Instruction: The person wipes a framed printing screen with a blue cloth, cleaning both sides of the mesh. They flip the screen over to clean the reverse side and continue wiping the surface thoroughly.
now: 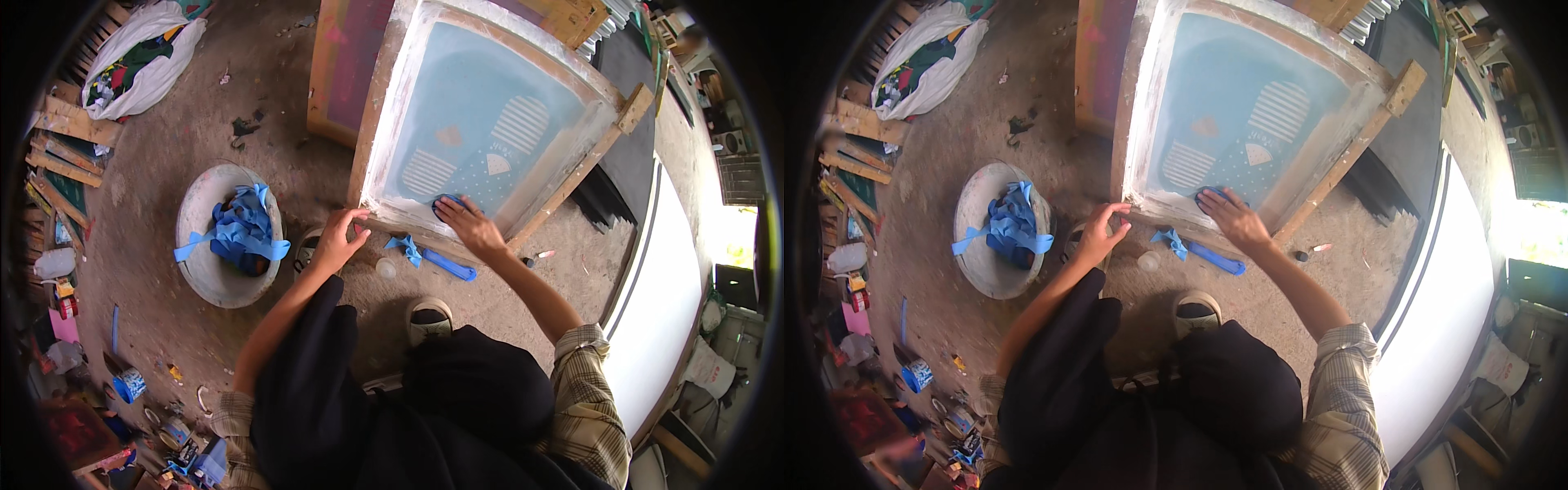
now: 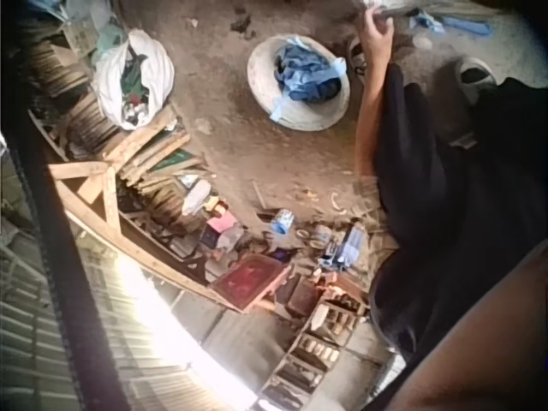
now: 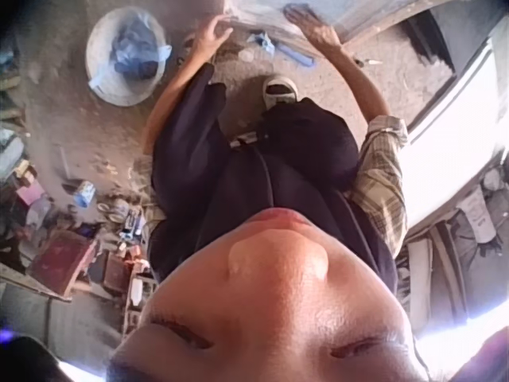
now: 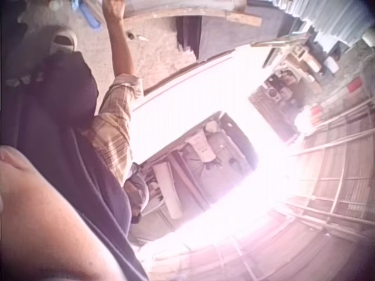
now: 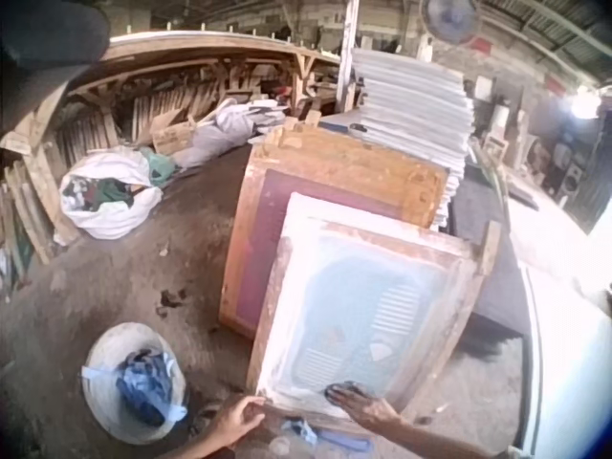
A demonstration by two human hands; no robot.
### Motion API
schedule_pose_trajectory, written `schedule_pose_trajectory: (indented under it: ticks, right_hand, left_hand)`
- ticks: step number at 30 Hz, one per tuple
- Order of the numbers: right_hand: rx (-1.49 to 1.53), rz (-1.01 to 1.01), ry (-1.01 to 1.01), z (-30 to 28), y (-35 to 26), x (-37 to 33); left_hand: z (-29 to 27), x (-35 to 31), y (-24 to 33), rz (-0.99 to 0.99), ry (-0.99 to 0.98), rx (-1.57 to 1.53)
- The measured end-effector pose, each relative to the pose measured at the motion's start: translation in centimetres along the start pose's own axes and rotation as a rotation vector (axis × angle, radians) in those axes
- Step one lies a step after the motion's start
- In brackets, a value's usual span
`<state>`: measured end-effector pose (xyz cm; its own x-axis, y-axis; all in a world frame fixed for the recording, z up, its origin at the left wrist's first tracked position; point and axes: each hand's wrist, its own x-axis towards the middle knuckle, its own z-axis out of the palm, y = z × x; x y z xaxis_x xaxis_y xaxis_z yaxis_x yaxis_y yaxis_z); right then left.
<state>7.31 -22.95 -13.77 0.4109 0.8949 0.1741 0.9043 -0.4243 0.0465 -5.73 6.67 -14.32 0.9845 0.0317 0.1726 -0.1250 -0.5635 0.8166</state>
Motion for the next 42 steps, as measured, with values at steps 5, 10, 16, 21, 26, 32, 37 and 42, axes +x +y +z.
schedule_pose_trajectory:
  ticks: [5, 10, 16, 21, 26, 32, 37, 42]
  right_hand:
    - [0.128, 0.122, 0.055, -1.6, 0.3, 0.3]
    - [-0.045, 0.170, 0.184, -3.7, 3.3, 1.3]
    - [0.034, 0.256, 0.111, -2.9, 1.2, 0.9]
    - [-0.070, 0.442, 0.048, -4.2, 1.4, 2.5]
    - [-0.012, 0.401, 0.154, -4.9, 4.0, 2.1]
    - [0.195, 0.328, 0.099, -4.1, 0.5, 1.2]
    - [-0.002, 0.632, 0.105, -4.2, 1.0, 0.8]
    - [0.131, 0.365, 0.003, -0.9, -1.5, -1.4]
  left_hand:
    - [-0.1, -0.3, 0.3, -0.010, -0.010, -0.043]
    - [0.5, -0.7, 1.1, 0.013, -0.093, -0.006]
    - [1.3, -0.1, 1.3, 0.152, -0.243, 0.143]
    - [1.8, 1.0, 0.9, 0.439, -0.398, 0.427]
    - [3.6, 3.4, 0.4, 0.826, -0.449, 0.681]
    - [5.4, 3.7, -0.6, 0.998, -0.536, 0.694]
    - [5.3, 3.2, -1.7, 1.002, -0.500, 0.738]
    - [5.1, 4.0, -0.8, 0.905, -0.502, 0.617]
